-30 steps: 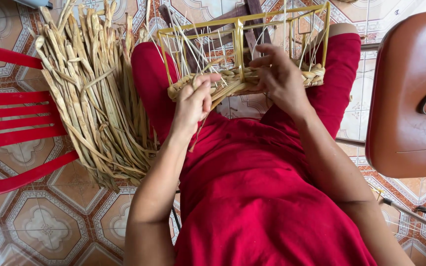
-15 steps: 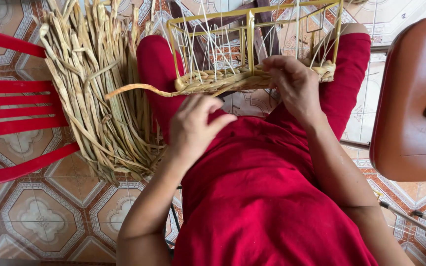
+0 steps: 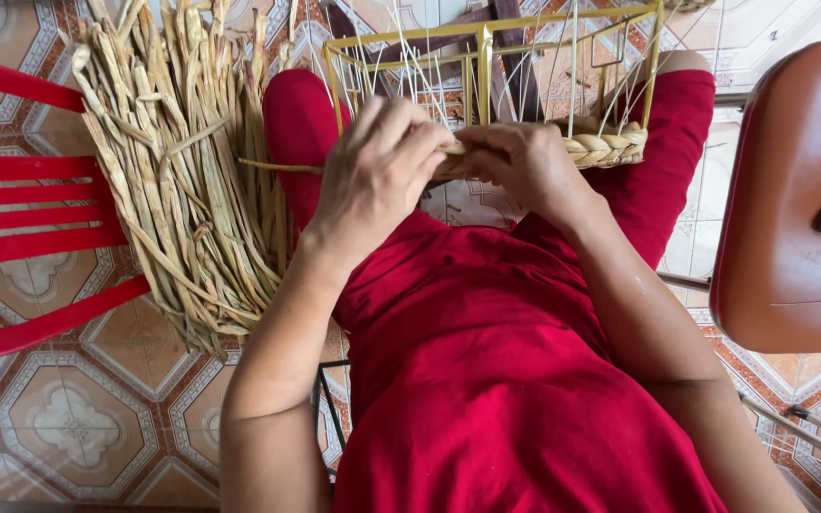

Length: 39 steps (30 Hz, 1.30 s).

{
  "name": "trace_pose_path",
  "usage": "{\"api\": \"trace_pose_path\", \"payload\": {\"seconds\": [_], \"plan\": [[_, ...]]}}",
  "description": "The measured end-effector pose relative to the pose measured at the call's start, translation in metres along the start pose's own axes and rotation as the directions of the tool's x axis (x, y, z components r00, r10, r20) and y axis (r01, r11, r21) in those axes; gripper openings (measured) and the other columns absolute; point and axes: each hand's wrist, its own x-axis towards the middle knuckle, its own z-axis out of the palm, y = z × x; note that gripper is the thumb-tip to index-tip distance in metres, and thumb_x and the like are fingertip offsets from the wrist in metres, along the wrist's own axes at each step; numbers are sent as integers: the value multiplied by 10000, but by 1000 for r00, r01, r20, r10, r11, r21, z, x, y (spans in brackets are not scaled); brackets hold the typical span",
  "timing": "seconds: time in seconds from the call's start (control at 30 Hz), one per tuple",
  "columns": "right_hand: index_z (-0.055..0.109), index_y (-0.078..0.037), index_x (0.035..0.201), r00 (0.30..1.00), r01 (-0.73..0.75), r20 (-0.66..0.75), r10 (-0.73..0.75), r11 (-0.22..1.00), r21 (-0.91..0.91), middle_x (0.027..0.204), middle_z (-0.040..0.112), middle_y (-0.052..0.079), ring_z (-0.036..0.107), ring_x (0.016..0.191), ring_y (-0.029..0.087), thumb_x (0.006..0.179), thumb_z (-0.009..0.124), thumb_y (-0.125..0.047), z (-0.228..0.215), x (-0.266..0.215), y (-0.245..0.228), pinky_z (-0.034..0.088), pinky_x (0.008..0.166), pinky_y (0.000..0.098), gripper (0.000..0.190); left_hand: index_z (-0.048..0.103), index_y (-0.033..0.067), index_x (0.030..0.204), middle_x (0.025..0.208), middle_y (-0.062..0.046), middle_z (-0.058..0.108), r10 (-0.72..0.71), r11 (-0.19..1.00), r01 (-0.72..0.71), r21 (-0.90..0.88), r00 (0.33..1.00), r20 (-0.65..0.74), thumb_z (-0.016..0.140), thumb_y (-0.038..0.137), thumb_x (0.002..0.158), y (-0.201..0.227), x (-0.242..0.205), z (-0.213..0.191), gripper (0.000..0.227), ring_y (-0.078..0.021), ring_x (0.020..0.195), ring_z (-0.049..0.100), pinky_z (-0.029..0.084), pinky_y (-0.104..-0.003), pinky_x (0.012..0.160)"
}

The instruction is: The person is weaving a basket using dried plant fibers.

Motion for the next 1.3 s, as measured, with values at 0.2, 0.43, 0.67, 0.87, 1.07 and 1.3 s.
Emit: {"api": "trace_pose_path", "payload": {"seconds": [0.2, 0.43, 0.67, 0.87, 1.07, 1.3], "plan": [[703, 7, 1128, 971, -235, -12, 239, 961, 149, 826, 742, 80, 698, 664, 106, 1009, 703, -53, 7, 7, -7, 584, 584, 254, 133, 726, 118, 955, 882, -20, 624, -150, 989, 149, -19, 976, -155, 791, 304, 943, 28, -4, 13, 198, -186, 837, 569, 521, -342, 664], [574, 3, 1129, 969, -243, -10, 249, 955, 172, 827, 721, 76, 691, 660, 105, 1040, 625, -25, 1, 0, -1, 558, 552, 253, 106, 681, 42, 1153, 648, -95, 700, -436, 882, 471, -16, 827, 356, 639, 166, 1032, -21, 3, 96, 178, -128, 495, 618, 508, -300, 442], [561, -60, 1160, 914, -388, 119, 388, 751, 534, 847, 720, 36, 716, 717, 103, 1034, 561, -20, -1, 5, 19, 586, 607, 265, 133, 722, 66, 858, 750, -47, 728, -298, 857, 301, -419, 952, 73, 720, 230, 1009, -7, -1, 92, 223, -131, 596, 680, 574, -295, 511], [689, -50, 1101, 979, -203, 18, 205, 953, 223, 874, 735, 36, 684, 756, 97, 990, 679, -16, 16, 0, 34, 578, 659, 276, 117, 667, 52, 1235, 1333, -122, 643, -71, 962, 20, -272, 982, -178, 733, 188, 1005, 24, -25, 59, 274, -182, 1090, 693, 626, -297, 935], [679, -47, 1098, 968, -252, 77, 241, 932, 260, 898, 724, 15, 663, 766, 75, 1000, 675, -27, 6, 4, 0, 567, 685, 253, 100, 652, 84, 1178, 1091, -59, 632, -239, 937, 245, 248, 969, -54, 824, 241, 903, 8, -44, 47, 360, -229, 944, 580, 522, -356, 862], [641, -16, 1019, 946, -275, -137, 294, 951, 137, 897, 737, 51, 692, 777, 84, 971, 758, -38, 24, 4, -9, 562, 691, 249, 128, 637, 88, 1051, 608, -68, 654, -573, 813, 560, 158, 723, 385, 589, 331, 1068, -2, -61, 42, 248, -221, 584, 675, 565, -403, 636]]}}
